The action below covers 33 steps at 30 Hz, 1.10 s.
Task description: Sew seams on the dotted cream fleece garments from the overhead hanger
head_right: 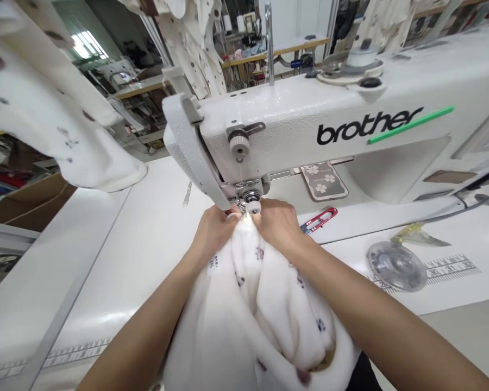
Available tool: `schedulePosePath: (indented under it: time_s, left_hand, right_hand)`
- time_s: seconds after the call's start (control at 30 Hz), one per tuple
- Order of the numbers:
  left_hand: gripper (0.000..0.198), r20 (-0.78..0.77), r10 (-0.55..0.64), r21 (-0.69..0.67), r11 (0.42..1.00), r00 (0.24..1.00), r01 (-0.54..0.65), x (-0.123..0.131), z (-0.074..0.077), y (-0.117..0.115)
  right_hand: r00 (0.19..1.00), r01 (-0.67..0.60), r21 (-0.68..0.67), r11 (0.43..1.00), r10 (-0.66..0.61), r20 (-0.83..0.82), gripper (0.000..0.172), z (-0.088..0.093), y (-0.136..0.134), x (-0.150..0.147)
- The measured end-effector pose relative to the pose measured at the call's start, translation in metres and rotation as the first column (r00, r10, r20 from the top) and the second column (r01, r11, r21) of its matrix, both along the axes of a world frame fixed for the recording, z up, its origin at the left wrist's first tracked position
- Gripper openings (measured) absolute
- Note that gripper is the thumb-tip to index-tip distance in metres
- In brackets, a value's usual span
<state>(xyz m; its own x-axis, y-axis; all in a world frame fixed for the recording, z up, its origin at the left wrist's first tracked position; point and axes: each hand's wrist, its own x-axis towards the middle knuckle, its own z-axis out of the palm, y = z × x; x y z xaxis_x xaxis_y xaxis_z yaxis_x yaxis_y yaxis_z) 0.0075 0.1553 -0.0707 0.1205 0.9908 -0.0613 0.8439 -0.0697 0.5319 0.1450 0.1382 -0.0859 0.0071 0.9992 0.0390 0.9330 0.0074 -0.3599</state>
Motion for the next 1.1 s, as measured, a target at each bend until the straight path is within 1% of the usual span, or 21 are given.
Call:
schedulePosePath:
  time_s: [0.23,0.43,0.63,0.8,0.93,1.1]
  left_hand:
    - [0.007,0.007,-0.001,0.044,0.999,1.0,0.0,0.0,-0.005,0.003]
    - [0.009,-0.08,0.025,0.066,0.998,0.996,-0.02,0.001,-0.006,0.008]
    - [0.01,-0.066,0.025,0.118,0.993,0.998,-0.017,0.003,-0.009,0.006]
    - [0.012,-0.06,0.053,0.106,0.993,0.997,-0.046,0.004,-0.009,0.005]
    - [0.013,-0.042,0.062,0.11,0.992,0.997,-0.057,0.003,-0.006,0.002]
    - [0.007,0.064,0.029,0.102,0.994,0.998,-0.035,-0.001,-0.004,0.0]
  right_hand:
    - [0.999,0.042,0.008,0.999,-0.042,-0.03,0.017,-0.001,0.003,-0.002]
    - [0.999,0.035,0.033,0.999,-0.036,0.011,0.021,-0.008,0.007,-0.001]
    - [1.0,0.02,0.063,0.998,-0.021,0.011,0.021,-0.009,0.006,-0.002]
    - [1.0,0.019,0.071,0.997,-0.018,-0.017,0.022,-0.009,0.006,-0.004]
    - [0.998,-0.009,0.061,0.998,0.012,-0.055,0.023,-0.006,0.002,-0.001]
    - [0.981,-0.122,0.071,0.99,0.131,-0.141,0.031,-0.002,-0.006,0.014]
